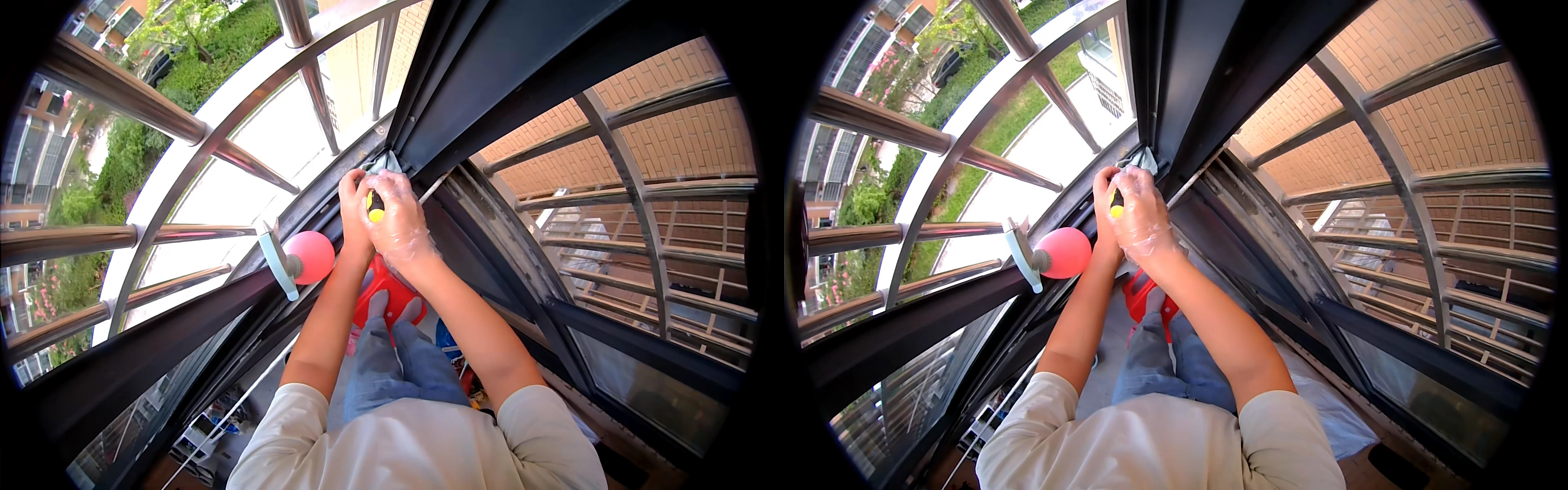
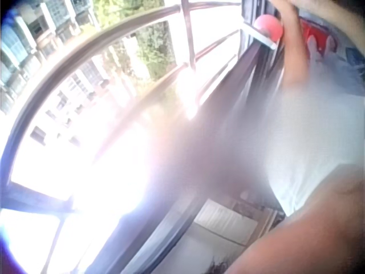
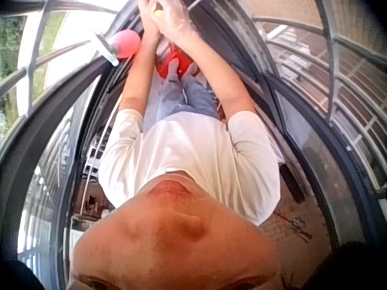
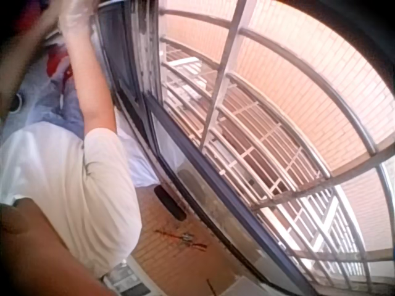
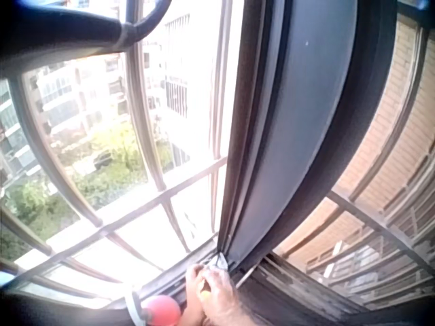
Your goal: The person cleans the upper metal frame of a balcony window using a cloth and a screwdriver. They stand on a red plastic stool to reach the high frame, scraping debris from the tracks with the screwdriver and wiping the area with a cloth.
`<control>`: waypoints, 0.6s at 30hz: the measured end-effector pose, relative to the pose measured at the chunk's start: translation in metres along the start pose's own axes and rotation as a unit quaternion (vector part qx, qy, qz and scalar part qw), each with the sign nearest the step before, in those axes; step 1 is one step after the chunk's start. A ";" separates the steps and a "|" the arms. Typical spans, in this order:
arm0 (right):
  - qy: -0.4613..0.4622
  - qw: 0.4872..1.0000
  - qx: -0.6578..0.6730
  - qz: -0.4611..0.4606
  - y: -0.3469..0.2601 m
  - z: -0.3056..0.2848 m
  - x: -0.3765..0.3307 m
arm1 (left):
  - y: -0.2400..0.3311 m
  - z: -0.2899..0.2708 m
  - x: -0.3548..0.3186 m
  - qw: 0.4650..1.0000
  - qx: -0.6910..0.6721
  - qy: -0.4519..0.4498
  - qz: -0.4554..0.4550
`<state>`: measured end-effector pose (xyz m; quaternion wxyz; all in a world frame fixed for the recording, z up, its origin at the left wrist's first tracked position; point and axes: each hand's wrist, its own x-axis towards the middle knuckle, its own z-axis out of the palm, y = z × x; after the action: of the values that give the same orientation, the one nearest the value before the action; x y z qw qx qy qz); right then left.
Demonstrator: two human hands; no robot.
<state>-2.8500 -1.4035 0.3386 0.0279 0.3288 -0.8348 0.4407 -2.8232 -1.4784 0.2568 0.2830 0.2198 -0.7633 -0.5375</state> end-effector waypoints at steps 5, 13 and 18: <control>-0.022 1.000 0.021 0.001 -0.021 -0.013 -0.008 | -0.016 0.001 0.000 0.998 0.027 0.010 0.064; -0.024 1.000 0.020 -0.003 -0.009 -0.003 0.000 | -0.014 0.001 0.009 0.994 0.046 0.037 0.094; -0.007 0.999 0.010 0.030 -0.009 0.001 0.006 | 0.000 -0.002 0.009 0.983 0.138 0.045 0.113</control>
<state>-2.8489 -1.4111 0.3465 0.0057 0.3069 -0.8399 0.4475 -2.8284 -1.4860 0.2593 0.3432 0.1930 -0.8365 -0.3811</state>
